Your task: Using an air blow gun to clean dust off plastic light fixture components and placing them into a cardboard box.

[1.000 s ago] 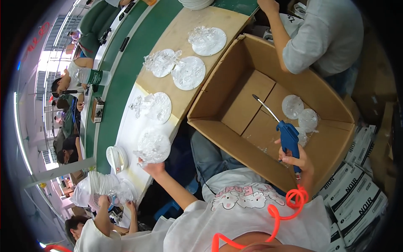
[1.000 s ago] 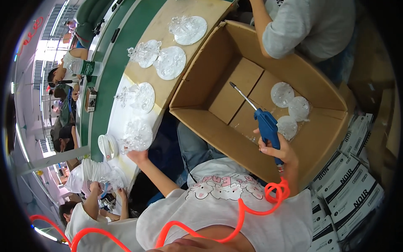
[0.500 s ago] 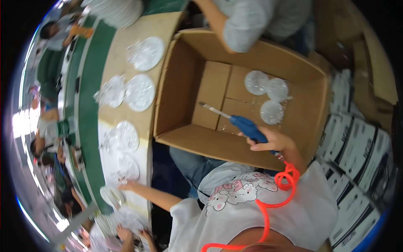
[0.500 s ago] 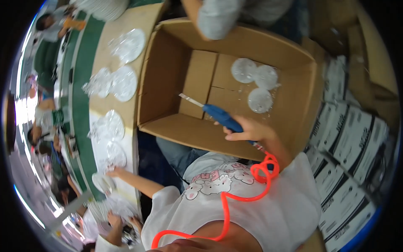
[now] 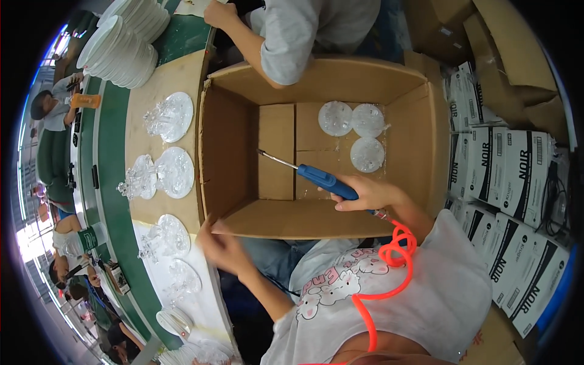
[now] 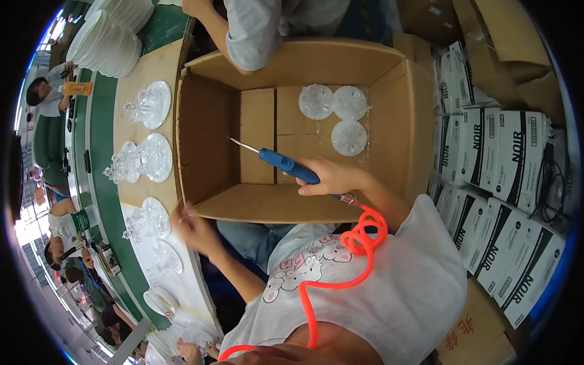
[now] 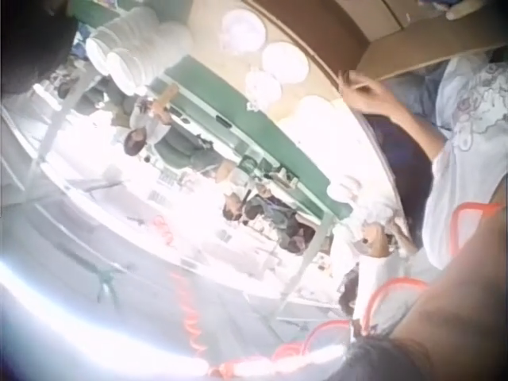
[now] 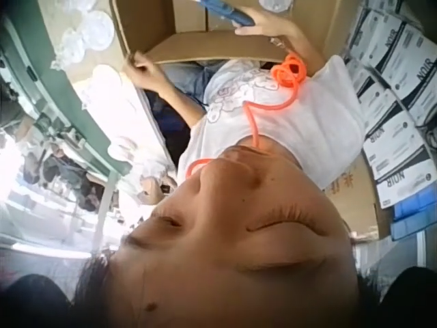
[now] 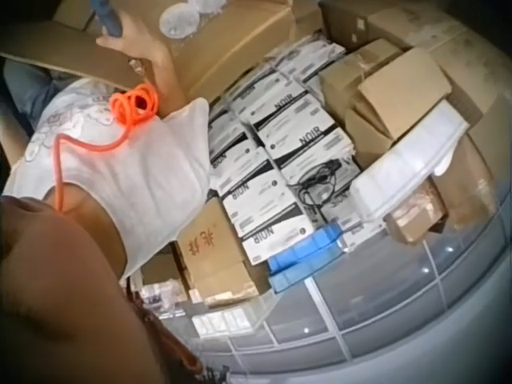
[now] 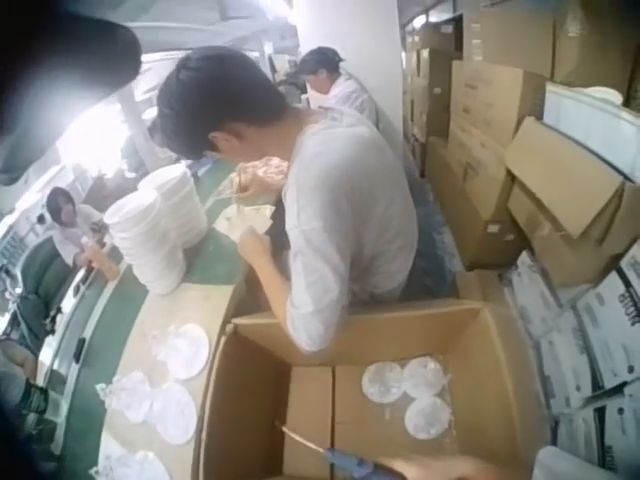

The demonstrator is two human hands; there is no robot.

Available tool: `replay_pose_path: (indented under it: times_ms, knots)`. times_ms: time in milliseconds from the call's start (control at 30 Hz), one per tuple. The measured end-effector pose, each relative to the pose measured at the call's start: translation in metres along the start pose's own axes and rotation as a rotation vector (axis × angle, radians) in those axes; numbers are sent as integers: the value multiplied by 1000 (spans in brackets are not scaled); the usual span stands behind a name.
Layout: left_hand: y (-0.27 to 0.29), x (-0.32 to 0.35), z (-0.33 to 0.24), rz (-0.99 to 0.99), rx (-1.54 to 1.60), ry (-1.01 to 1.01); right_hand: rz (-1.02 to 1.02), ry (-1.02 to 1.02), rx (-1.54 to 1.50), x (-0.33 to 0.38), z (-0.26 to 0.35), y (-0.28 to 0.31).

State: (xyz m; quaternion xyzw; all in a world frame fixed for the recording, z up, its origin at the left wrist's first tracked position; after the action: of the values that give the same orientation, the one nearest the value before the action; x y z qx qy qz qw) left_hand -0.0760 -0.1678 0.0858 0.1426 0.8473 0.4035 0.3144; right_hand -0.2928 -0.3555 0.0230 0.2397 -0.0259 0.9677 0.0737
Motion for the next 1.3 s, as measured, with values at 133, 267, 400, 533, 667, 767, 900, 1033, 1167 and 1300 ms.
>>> replay_pose_path:
  times_ms: [133,267,400,533,667,767,900,1033,1167,1300]
  knots:
    - [-130,27,-72,1055,-254,-601,-100,68,-11,7,13,8]
    - [-281,47,-110,1172,122,-585,-95,130,54,14,30,3]
    - [-374,61,-80,897,-180,-619,-39,178,63,4,34,-10]
    - [-408,70,-80,1156,-76,-475,-122,138,180,5,23,-6]
    - [-380,72,-116,978,113,-575,-166,115,91,8,16,7]
    - [-364,69,-123,898,83,-601,-148,93,90,6,19,4]
    - [-358,76,-134,761,-19,-894,-137,144,105,0,23,-1]
    - [-363,98,-130,765,-108,-1001,-117,162,137,-6,18,-6]
    - [-361,91,-115,823,-28,-1002,-68,92,127,-6,18,-8]
    - [-361,79,-104,962,25,-491,-65,89,99,-3,14,-5]
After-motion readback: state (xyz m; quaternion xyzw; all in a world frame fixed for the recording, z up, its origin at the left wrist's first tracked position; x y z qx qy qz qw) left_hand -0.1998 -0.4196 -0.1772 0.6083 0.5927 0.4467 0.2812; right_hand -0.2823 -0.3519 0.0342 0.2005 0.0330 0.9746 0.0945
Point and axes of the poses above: each hand's wrist, its own x-axis away from the middle knuckle, its own y-axis out of the back of the hand, z = x × y, the point moved 7 cm from there along -x, towards the middle knuckle, and after that the axes turned 7 degrees about -y, right-handed, at the moved point
